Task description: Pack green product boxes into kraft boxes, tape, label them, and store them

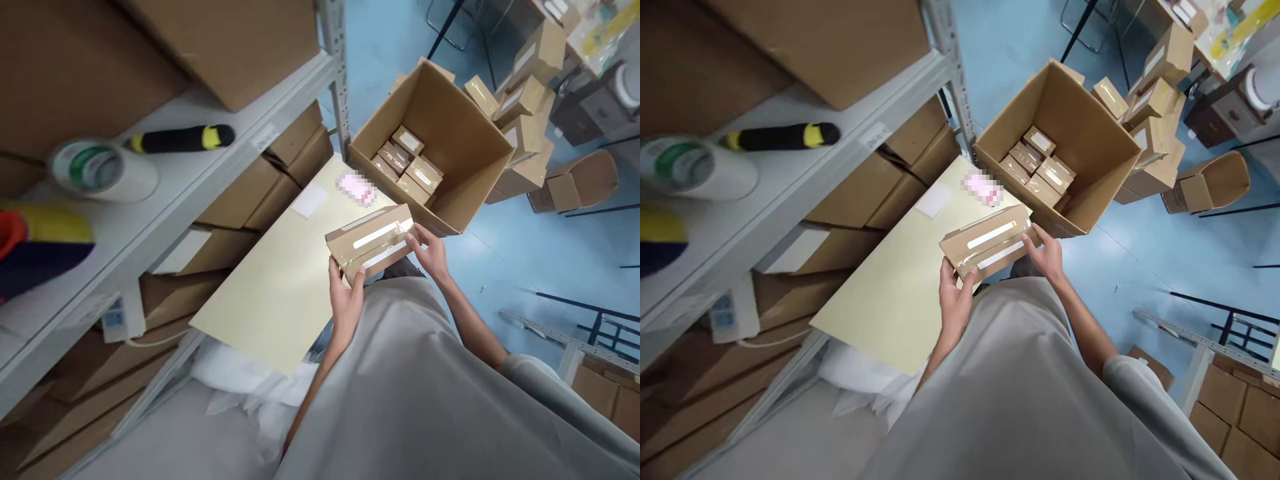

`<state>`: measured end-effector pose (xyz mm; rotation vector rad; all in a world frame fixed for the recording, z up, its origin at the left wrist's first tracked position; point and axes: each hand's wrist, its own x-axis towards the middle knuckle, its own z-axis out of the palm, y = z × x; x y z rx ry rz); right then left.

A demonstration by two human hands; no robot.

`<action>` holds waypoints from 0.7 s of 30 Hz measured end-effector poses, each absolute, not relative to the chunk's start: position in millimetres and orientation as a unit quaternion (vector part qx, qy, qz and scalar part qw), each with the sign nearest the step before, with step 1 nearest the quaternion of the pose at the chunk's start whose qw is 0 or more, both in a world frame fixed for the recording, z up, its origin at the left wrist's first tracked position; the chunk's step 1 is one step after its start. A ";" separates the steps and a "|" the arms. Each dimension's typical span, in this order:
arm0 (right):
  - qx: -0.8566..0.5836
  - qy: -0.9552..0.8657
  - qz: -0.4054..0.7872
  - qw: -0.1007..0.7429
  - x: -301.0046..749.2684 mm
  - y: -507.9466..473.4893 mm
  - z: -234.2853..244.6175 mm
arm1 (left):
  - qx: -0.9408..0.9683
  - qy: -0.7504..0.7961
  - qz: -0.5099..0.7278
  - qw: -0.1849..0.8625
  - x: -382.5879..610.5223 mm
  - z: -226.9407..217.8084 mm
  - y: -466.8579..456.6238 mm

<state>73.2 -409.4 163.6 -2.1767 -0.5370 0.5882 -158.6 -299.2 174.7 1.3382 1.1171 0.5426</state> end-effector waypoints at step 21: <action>-0.779 -0.030 0.233 0.581 493.2 -411.5 98.4 | 0.863 0.287 -0.024 0.416 435.3 111.5 -135.1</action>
